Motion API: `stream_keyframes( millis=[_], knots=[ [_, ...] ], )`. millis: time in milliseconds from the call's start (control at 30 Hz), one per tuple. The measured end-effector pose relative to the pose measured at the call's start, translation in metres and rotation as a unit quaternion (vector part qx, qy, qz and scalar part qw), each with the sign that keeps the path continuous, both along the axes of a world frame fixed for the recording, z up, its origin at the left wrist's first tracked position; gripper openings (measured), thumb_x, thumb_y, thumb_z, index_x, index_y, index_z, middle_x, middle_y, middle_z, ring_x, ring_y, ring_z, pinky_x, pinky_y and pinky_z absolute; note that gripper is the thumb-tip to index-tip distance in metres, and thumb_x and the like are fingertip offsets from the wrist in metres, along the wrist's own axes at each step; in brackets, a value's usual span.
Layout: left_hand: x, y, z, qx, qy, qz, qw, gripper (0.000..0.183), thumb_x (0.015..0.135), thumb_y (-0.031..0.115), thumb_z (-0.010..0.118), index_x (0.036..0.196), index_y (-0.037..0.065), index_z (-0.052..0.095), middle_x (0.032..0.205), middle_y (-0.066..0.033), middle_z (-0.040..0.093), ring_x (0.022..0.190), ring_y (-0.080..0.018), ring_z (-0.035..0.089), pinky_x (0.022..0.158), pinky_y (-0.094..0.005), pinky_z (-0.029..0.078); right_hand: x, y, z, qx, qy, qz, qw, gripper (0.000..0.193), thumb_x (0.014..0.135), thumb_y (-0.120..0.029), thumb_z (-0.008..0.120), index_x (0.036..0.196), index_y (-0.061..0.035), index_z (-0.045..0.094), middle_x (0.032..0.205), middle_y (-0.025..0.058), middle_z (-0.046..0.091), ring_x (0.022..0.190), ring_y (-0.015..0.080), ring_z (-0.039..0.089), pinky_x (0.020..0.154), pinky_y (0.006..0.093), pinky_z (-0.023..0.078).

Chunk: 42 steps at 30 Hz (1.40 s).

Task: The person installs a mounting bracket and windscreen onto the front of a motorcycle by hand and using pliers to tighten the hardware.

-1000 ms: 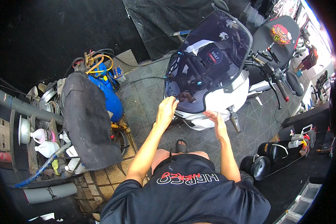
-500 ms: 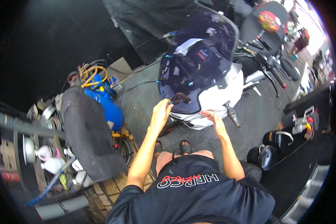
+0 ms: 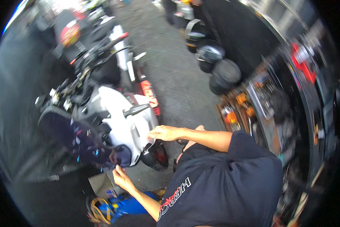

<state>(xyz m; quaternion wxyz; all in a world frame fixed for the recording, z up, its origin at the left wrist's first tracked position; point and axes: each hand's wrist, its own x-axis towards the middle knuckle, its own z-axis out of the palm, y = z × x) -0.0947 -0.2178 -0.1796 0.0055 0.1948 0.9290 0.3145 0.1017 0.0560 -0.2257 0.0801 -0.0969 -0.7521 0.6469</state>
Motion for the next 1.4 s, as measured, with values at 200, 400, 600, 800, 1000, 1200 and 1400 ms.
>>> stream_keyframes(
  millis=[200, 400, 600, 800, 1000, 1200, 1400],
  knots=[
    [-0.005, -0.013, -0.012, 0.106, -0.138, -0.023, 0.984, 0.041, 0.101, 0.039, 0.053, 0.085, 0.004, 0.066, 0.065, -0.0002, 0.06, 0.05, -0.0059, 0.046, 0.042, -0.0235, 0.035, 0.096, -0.061, -0.017, -0.055, -0.024, -0.141, 0.988, 0.058, 0.103, -0.052, 0.036, 0.115, -0.003, 0.065, 0.117, 0.0123, 0.067, 0.114, 0.0262, 0.06, 0.099, 0.0383, 0.044],
    [-0.012, -0.017, -0.005, -0.025, 0.018, -0.113, 0.993, 0.04, 0.1, 0.036, 0.056, 0.087, -0.001, 0.064, 0.064, -0.0045, 0.06, 0.049, -0.0103, 0.045, 0.042, -0.0301, 0.035, 0.189, -0.114, -0.02, -0.091, -0.097, -0.268, 0.954, 0.058, 0.104, -0.049, 0.035, 0.123, -0.0013, 0.062, 0.123, 0.012, 0.066, 0.119, 0.0253, 0.059, 0.105, 0.0351, 0.041],
    [-0.025, -0.018, -0.012, 0.088, -0.171, -0.068, 0.979, 0.039, 0.101, 0.036, 0.053, 0.091, 0.0, 0.064, 0.067, -0.0009, 0.059, 0.049, -0.0064, 0.045, 0.04, -0.0229, 0.037, 0.248, -0.128, -0.031, -0.114, -0.116, -0.355, 0.92, 0.052, 0.106, -0.042, 0.034, 0.125, -0.0009, 0.06, 0.12, 0.0104, 0.067, 0.114, 0.0216, 0.061, 0.102, 0.0348, 0.044],
    [-0.01, -0.012, 0.005, -0.032, 0.034, -0.135, 0.99, 0.031, 0.098, 0.027, 0.06, 0.081, 0.001, 0.055, 0.059, -0.0043, 0.05, 0.044, -0.0115, 0.044, 0.04, -0.0298, 0.038, 0.326, -0.095, -0.035, -0.047, -0.085, -0.499, 0.861, 0.044, 0.102, -0.042, 0.049, 0.111, -0.0023, 0.067, 0.104, 0.0111, 0.072, 0.1, 0.0234, 0.067, 0.089, 0.0361, 0.051],
    [-0.025, -0.022, -0.014, 0.114, -0.204, -0.047, 0.971, 0.04, 0.101, 0.039, 0.054, 0.082, 0.004, 0.054, 0.064, 0.0003, 0.053, 0.046, -0.0062, 0.041, 0.037, -0.0214, 0.033, 0.45, -0.025, 0.004, 0.053, -0.072, -0.675, 0.732, 0.03, 0.097, -0.031, 0.06, 0.102, -0.0028, 0.068, 0.09, 0.0075, 0.071, 0.086, 0.0179, 0.067, 0.079, 0.0356, 0.052],
    [-0.038, -0.029, -0.019, 0.119, -0.152, -0.09, 0.977, 0.032, 0.098, 0.03, 0.062, 0.08, 0.005, 0.052, 0.066, 0.0008, 0.049, 0.05, -0.0068, 0.042, 0.039, -0.0225, 0.036, 0.545, 0.032, 0.033, 0.409, -0.345, -0.663, 0.524, 0.039, 0.088, -0.019, 0.067, 0.125, -0.0089, 0.059, 0.122, 0.0164, 0.055, 0.111, 0.0379, 0.054, 0.093, 0.0486, 0.045],
    [-0.009, -0.007, -0.004, -0.028, 0.045, -0.091, 0.994, 0.031, 0.093, 0.032, 0.067, 0.081, 0.006, 0.054, 0.067, -0.0015, 0.048, 0.053, -0.011, 0.042, 0.04, -0.0258, 0.038, 0.579, 0.05, -0.003, 0.342, -0.419, -0.624, 0.564, 0.044, 0.084, -0.014, 0.069, 0.126, -0.0087, 0.057, 0.11, 0.0146, 0.057, 0.106, 0.0357, 0.054, 0.091, 0.0482, 0.045]
  ],
)
